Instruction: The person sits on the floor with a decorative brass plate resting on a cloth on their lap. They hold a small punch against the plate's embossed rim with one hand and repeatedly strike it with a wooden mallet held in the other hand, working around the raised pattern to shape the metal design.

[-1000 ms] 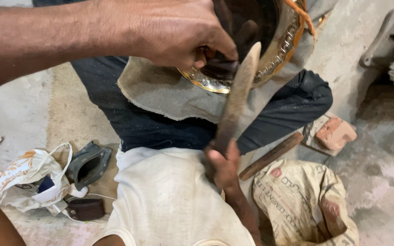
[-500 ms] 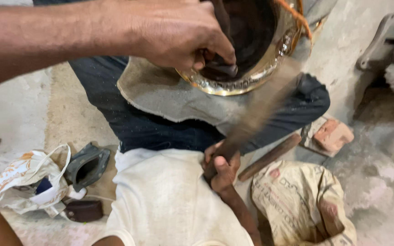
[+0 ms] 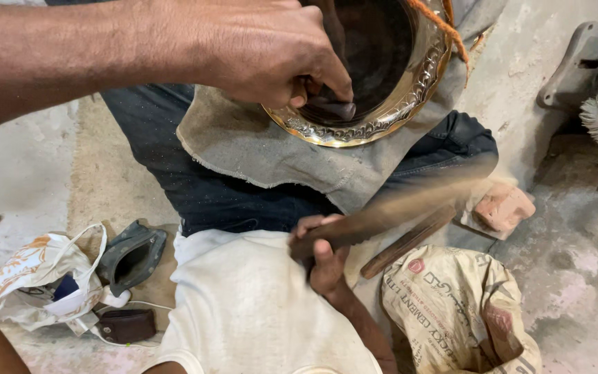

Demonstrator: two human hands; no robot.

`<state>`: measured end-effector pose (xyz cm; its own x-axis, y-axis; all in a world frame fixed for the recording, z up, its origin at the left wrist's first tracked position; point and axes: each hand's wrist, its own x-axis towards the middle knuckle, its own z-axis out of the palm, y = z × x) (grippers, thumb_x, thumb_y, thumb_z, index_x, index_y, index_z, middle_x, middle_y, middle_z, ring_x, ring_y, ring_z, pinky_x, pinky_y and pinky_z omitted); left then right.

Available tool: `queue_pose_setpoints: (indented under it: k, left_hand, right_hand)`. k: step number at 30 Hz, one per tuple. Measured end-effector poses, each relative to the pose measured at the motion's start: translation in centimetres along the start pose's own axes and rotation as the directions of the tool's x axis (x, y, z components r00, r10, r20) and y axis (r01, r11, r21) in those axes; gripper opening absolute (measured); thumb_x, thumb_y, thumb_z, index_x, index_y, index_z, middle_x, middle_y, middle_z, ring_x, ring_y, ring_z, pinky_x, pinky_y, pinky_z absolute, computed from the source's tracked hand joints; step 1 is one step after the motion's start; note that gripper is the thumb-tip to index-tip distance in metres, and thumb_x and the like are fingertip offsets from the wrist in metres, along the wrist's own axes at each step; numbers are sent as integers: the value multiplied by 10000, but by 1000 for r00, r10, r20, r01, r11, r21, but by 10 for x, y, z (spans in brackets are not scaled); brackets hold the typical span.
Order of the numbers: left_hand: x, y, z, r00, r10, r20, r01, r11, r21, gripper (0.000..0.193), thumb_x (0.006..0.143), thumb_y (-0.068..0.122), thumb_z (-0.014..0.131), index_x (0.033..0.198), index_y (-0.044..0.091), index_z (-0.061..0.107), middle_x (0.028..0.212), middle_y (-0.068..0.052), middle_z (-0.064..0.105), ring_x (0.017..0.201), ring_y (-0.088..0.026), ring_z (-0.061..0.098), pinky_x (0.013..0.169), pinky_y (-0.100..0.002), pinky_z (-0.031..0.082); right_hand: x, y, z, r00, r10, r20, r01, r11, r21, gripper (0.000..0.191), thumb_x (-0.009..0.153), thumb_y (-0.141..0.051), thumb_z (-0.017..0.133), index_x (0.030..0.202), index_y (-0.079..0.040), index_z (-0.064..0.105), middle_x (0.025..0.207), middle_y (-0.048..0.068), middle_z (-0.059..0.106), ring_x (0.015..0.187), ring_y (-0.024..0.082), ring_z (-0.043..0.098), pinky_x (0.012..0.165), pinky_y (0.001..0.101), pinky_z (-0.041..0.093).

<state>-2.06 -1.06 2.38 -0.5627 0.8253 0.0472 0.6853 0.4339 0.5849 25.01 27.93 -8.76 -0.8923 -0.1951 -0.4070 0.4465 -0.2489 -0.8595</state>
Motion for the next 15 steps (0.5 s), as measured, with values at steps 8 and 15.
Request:
queue_pose_setpoints:
  k: [8, 15]
  left_hand:
    - [4, 1, -4, 992, -62, 114, 57, 997, 45, 452, 800, 193, 810, 1239, 116, 734, 976, -101, 772, 740, -268, 716, 661, -418, 571]
    - [4, -6, -5, 992, -65, 104, 63, 998, 21, 333, 882, 154, 740, 1207, 81, 745, 938, -103, 758, 649, -219, 670, 557, -373, 541]
  right_hand:
    - [10, -25, 10, 996, 17, 82, -2, 984, -179, 467, 988, -435, 709, 1207, -81, 495, 843, 72, 567, 660, 145, 525, 561, 280, 451]
    - [4, -33, 2, 991, 122, -57, -131, 973, -191, 438, 920, -355, 753, 1157, -70, 521, 771, 22, 572, 566, 88, 520, 456, 238, 432]
